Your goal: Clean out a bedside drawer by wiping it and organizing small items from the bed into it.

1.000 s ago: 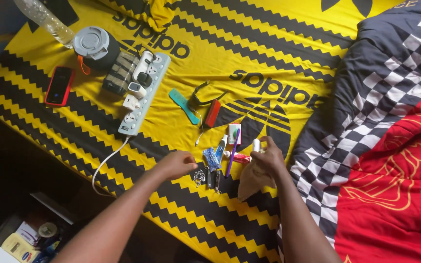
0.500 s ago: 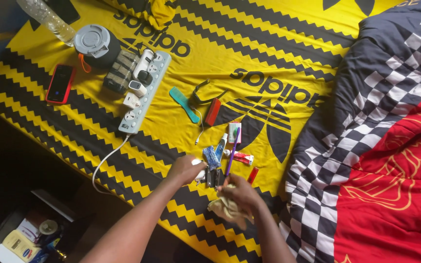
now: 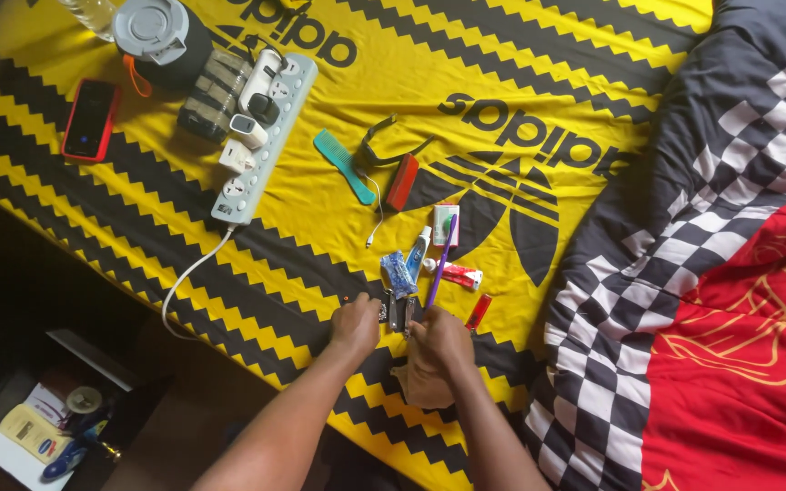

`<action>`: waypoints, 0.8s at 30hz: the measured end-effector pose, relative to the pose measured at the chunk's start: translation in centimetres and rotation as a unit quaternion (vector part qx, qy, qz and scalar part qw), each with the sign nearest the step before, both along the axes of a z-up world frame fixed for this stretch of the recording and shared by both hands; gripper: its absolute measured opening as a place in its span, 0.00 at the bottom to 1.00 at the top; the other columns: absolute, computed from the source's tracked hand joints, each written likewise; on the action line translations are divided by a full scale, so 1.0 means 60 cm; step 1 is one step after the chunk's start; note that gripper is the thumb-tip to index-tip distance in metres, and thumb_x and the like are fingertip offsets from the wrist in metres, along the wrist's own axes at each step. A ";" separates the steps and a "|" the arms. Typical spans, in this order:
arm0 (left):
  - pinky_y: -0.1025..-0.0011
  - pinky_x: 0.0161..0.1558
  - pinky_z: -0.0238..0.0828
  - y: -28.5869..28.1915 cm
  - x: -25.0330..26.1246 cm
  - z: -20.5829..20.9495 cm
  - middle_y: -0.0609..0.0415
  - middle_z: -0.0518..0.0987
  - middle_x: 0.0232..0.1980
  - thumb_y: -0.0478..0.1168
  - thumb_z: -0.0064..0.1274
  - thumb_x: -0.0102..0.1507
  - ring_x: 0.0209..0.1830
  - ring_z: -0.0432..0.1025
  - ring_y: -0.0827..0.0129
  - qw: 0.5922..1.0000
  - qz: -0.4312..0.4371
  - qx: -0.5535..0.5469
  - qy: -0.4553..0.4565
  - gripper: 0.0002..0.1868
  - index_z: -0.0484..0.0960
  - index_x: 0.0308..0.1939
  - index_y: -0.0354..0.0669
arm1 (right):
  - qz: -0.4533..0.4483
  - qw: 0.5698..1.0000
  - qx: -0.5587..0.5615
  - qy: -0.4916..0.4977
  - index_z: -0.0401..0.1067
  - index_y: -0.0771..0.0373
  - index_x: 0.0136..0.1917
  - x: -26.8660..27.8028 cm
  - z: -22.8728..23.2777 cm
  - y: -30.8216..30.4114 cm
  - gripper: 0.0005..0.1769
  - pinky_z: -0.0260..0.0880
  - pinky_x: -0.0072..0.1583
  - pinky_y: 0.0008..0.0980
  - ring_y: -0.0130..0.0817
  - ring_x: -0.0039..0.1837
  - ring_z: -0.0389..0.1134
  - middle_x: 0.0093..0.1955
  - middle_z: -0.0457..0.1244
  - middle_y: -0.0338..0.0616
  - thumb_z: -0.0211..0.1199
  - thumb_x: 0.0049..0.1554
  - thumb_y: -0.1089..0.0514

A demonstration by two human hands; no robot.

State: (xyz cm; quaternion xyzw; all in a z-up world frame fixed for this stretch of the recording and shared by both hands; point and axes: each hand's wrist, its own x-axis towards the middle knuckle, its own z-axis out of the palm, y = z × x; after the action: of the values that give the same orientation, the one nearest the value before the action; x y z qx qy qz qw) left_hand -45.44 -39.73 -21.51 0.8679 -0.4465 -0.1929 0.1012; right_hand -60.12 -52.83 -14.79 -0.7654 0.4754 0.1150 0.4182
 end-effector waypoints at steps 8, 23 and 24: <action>0.57 0.39 0.76 0.049 0.061 0.116 0.47 0.81 0.36 0.36 0.60 0.52 0.36 0.78 0.51 0.983 0.104 -0.037 0.150 0.05 0.83 0.32 0.43 | 0.005 0.993 -0.112 0.045 0.68 0.60 0.58 0.069 -0.012 0.065 0.28 0.71 0.56 0.51 0.58 0.57 0.70 0.60 0.62 0.56 0.68 0.53 0.40; 0.72 0.19 0.68 0.281 0.229 0.234 0.56 0.79 0.25 0.37 0.63 0.56 0.19 0.74 0.75 0.873 0.206 -0.158 0.414 0.08 0.78 0.32 0.43 | -0.059 0.992 -0.109 0.008 0.80 0.66 0.47 0.019 0.034 0.164 0.25 0.73 0.53 0.46 0.54 0.49 0.74 0.44 0.71 0.60 0.68 0.45 0.44; 0.73 0.19 0.68 0.295 0.238 0.253 0.56 0.78 0.25 0.37 0.63 0.57 0.19 0.73 0.76 0.862 0.182 -0.168 0.442 0.08 0.78 0.33 0.43 | -0.057 0.992 -0.114 -0.005 0.80 0.67 0.46 0.030 0.040 0.179 0.25 0.73 0.52 0.46 0.54 0.48 0.74 0.43 0.71 0.61 0.68 0.45 0.44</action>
State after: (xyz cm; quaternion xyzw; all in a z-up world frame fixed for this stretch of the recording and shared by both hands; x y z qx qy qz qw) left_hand -31.14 -22.02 -6.36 0.7274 -0.2147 -0.4564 0.4653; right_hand -58.32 -42.08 -12.41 -0.7802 0.5264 0.0326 0.3364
